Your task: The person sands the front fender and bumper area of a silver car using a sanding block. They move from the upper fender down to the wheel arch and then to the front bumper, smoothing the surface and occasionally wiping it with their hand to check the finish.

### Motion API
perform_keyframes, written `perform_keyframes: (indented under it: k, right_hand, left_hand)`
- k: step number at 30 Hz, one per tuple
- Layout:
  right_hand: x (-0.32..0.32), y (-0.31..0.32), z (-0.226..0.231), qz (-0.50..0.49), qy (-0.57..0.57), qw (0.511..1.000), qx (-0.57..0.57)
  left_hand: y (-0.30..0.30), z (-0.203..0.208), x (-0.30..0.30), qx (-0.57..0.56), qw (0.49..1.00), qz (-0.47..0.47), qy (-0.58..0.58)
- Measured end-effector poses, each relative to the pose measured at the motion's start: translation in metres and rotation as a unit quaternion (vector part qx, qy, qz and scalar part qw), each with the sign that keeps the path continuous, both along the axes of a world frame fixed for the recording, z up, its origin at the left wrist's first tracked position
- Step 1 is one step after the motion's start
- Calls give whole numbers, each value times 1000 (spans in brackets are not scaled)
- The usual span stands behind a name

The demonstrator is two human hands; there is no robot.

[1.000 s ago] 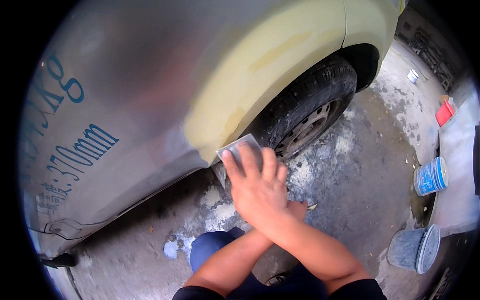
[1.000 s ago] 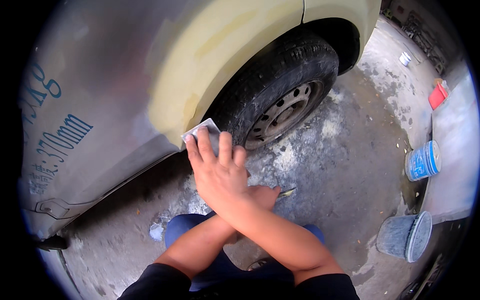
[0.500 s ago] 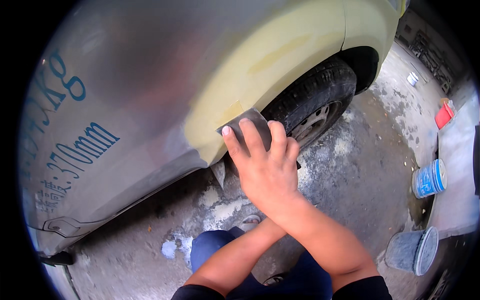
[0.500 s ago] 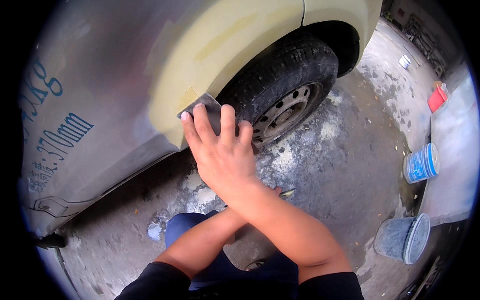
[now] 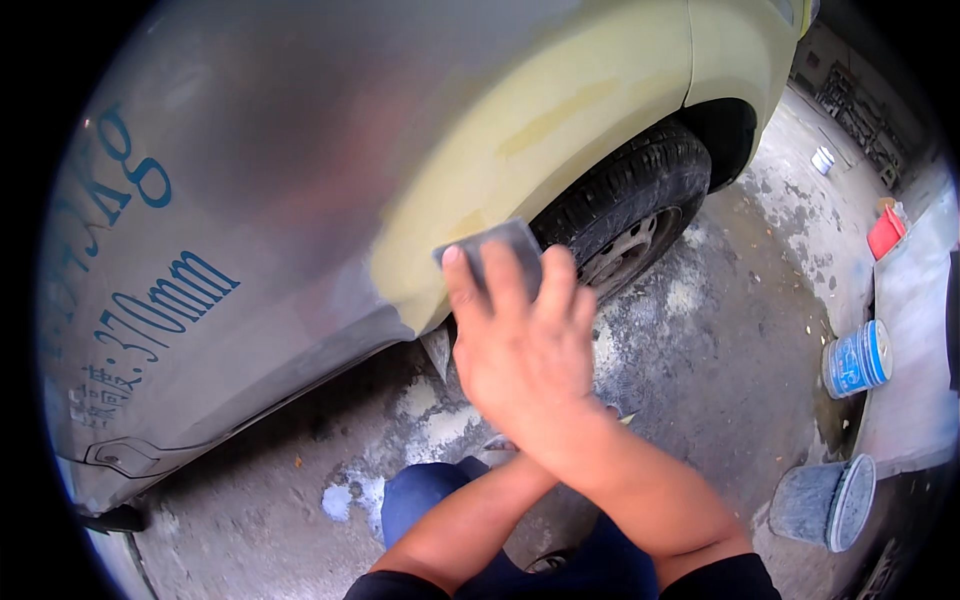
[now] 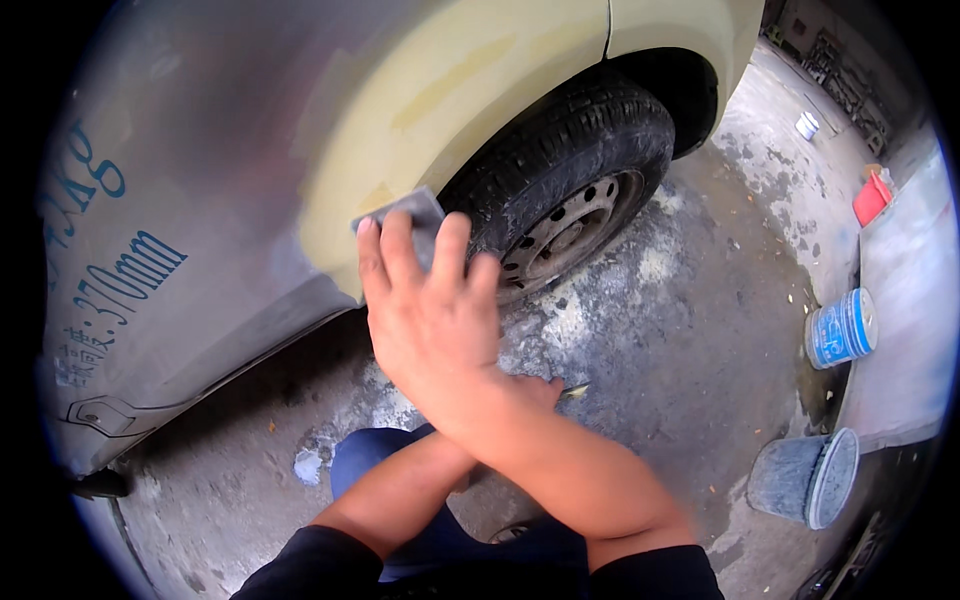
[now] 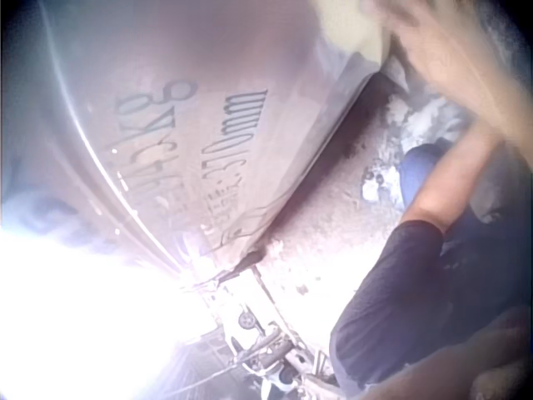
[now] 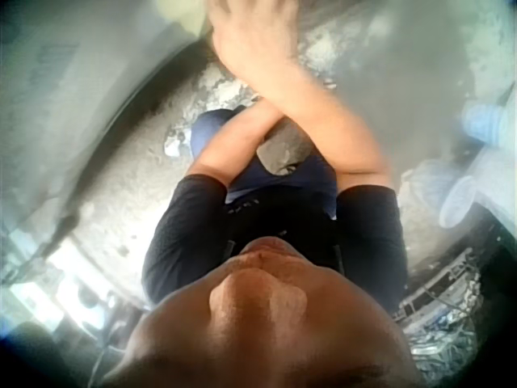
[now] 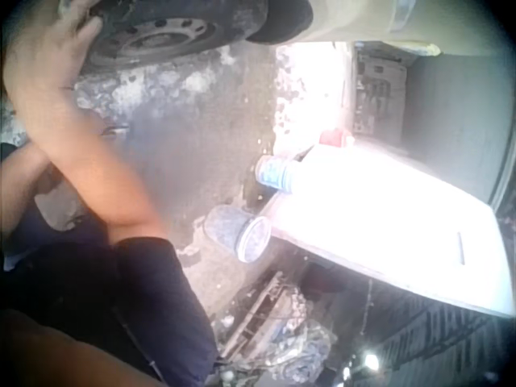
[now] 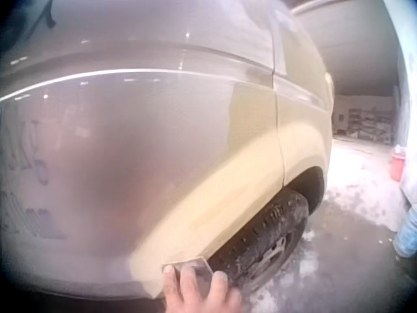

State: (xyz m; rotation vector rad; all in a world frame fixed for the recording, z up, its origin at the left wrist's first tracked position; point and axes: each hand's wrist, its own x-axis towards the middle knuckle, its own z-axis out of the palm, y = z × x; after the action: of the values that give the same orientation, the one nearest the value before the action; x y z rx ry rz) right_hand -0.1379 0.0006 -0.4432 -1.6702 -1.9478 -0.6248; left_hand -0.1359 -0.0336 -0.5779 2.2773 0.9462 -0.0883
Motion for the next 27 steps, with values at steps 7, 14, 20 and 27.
perform_keyframes:
  k: [7, 14, 20, 27]
  right_hand:
    - [-4, -10, -43, 42, 1, 999, -30]
    - [15, 5, 6, 71, -82, 991, 75]
    - [14, 20, -9, 59, -87, 989, 104]
    - [22, -5, -12, 43, -62, 997, -5]
  left_hand:
    - [-1, -4, -12, 3, 1000, 8, 9]
    - [1, -3, 12, 1, 1000, -4, -9]
    - [3, 1, 13, -3, 1000, -3, -9]
    - [8, 0, 9, -4, 1000, 5, -6]
